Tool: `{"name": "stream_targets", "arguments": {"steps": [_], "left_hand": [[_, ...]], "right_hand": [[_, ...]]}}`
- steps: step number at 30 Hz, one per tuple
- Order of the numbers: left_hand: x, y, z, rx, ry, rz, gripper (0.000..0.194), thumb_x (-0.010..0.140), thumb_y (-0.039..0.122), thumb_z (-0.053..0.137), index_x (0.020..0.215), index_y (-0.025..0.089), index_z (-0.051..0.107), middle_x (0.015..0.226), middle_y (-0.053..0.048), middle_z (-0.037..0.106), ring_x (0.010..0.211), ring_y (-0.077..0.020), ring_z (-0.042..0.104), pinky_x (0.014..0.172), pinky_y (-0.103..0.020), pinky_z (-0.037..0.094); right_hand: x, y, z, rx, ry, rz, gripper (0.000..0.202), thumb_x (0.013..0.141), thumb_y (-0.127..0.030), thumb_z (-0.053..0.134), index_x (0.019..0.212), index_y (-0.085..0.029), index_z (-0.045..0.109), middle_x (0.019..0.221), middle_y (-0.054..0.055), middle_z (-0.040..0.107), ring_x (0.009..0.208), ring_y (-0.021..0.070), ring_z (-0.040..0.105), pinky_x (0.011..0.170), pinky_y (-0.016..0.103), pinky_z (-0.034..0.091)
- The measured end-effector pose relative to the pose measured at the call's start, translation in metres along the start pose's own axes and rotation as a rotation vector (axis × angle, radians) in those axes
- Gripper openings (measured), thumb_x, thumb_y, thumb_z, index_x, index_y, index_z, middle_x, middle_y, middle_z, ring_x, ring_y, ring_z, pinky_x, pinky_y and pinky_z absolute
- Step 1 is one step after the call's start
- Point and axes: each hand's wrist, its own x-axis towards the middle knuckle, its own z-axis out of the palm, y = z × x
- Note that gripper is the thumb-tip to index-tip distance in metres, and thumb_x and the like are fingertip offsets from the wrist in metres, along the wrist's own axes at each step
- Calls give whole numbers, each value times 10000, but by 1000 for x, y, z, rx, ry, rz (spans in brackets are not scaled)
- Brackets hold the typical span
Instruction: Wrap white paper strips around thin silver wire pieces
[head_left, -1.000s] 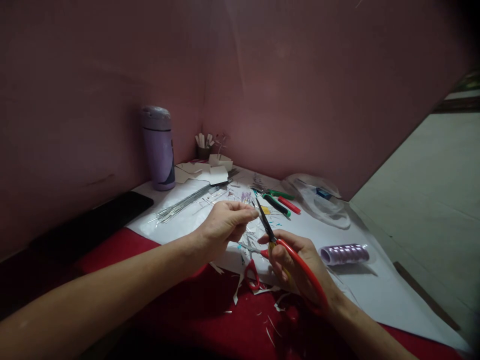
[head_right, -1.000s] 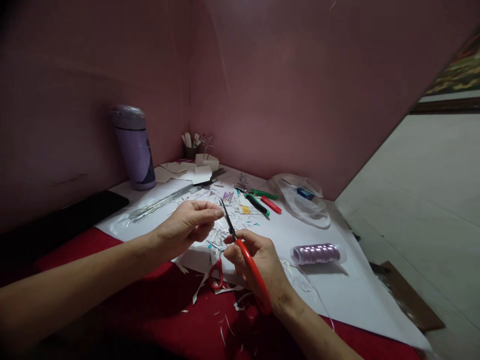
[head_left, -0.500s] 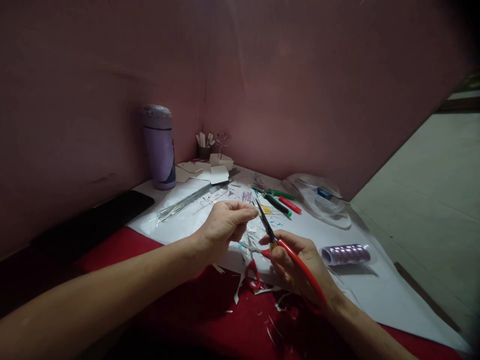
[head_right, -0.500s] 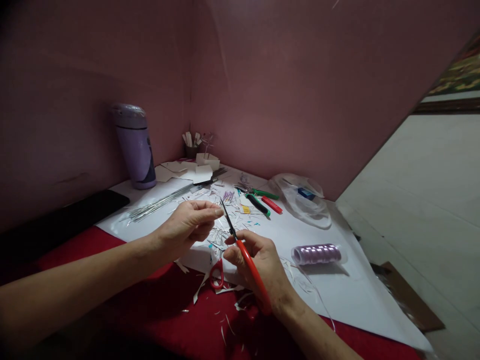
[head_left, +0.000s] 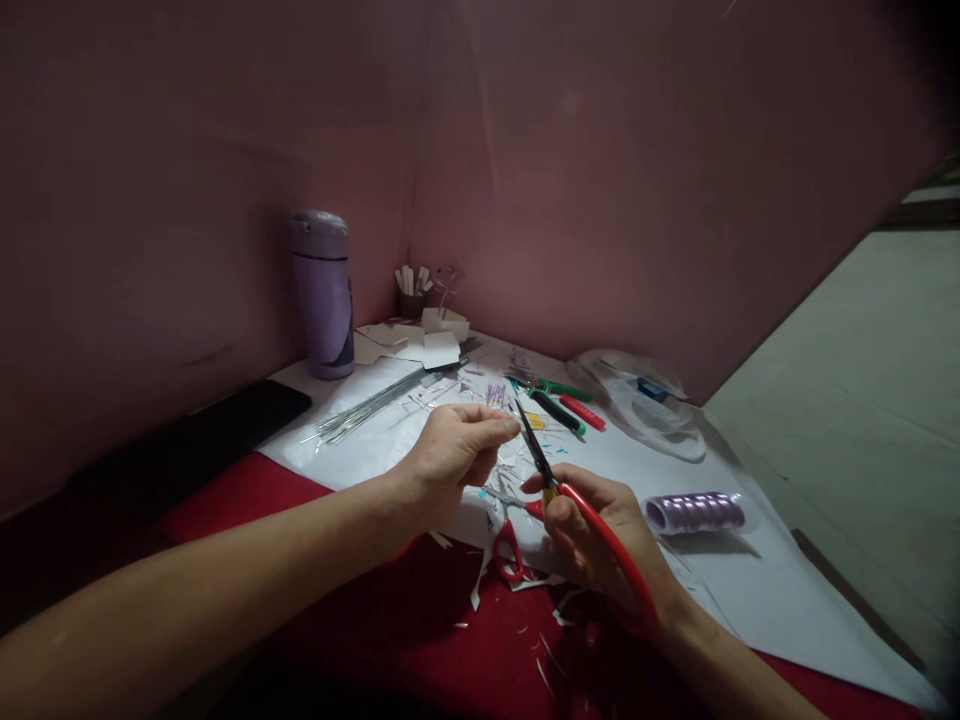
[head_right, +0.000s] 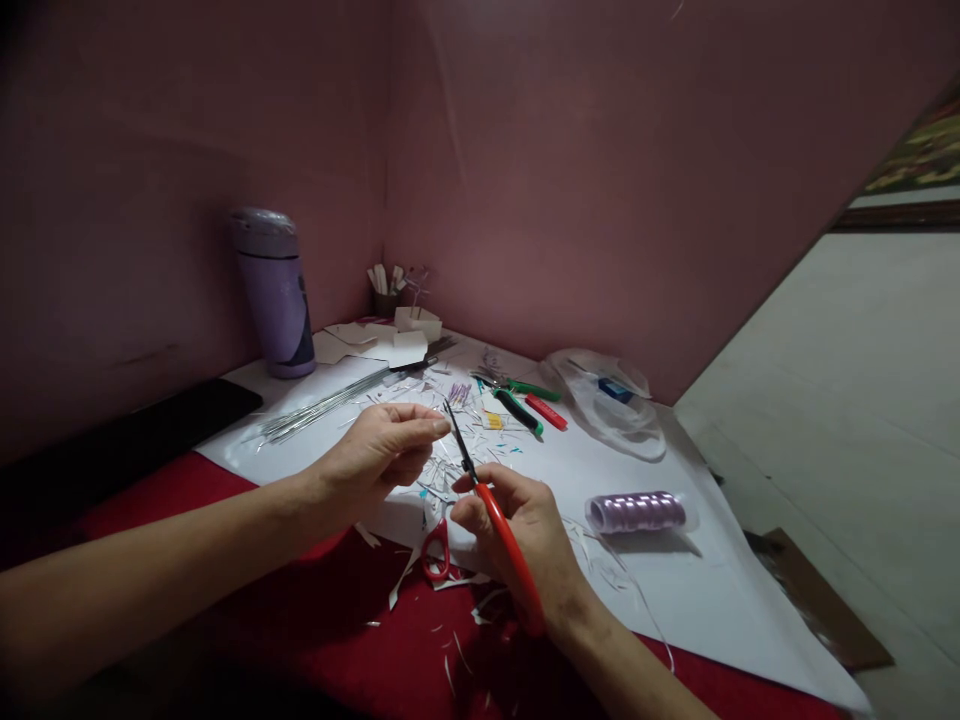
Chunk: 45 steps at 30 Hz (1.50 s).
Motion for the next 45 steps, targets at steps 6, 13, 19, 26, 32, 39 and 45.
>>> {"name": "stream_targets", "arguments": {"steps": [6, 13, 19, 26, 32, 39, 45], "left_hand": [[0, 0, 0, 2, 3, -3, 236, 699, 201, 641, 565, 161, 451, 405, 92, 272, 354, -23, 174, 379, -211, 94], [0, 1, -1, 3, -8, 2, 256, 703, 189, 634, 549, 164, 431, 412, 92, 255, 360, -24, 165, 382, -216, 88], [1, 2, -3, 18, -36, 12, 261, 720, 190, 617, 552, 171, 419, 416, 91, 243, 366, -27, 149, 390, -225, 82], [0, 6, -2, 48, -42, -8, 263, 727, 177, 609, 544, 167, 420, 411, 90, 250, 362, -26, 148, 386, -219, 81], [0, 10, -4, 46, -50, -29, 244, 726, 176, 613, 563, 163, 433, 405, 91, 266, 356, -23, 162, 381, -213, 78], [3, 12, -7, 53, -53, -43, 159, 707, 182, 636, 634, 151, 498, 426, 92, 296, 363, -20, 169, 383, -204, 79], [4, 13, -10, 93, -82, -49, 157, 700, 190, 641, 621, 151, 510, 398, 97, 268, 354, -23, 159, 378, -198, 84]], "right_hand": [[1, 1, -1, 12, -7, -22, 407, 647, -507, 710, 817, -156, 594, 460, -81, 360, 377, 31, 259, 329, 143, 202], [3, 2, -3, -14, -6, -55, 384, 651, -477, 719, 825, -155, 605, 435, -95, 333, 353, 32, 256, 314, 148, 205], [3, 4, -3, -29, 8, -78, 353, 670, -461, 711, 821, -157, 613, 468, -72, 417, 351, 26, 250, 316, 155, 214], [4, 4, -3, -42, 11, -90, 358, 663, -445, 721, 822, -144, 611, 509, -53, 478, 344, 15, 236, 308, 152, 210], [2, 3, -3, -58, 6, -91, 371, 689, -467, 695, 831, -137, 605, 491, -65, 452, 331, 5, 233, 297, 144, 193], [2, 3, -4, -128, 14, -100, 371, 696, -463, 688, 845, -131, 616, 490, -61, 451, 339, 14, 246, 294, 150, 191], [2, -1, -4, -172, 55, -113, 394, 670, -472, 702, 830, -120, 625, 513, -44, 482, 369, 16, 241, 306, 153, 160]]}}
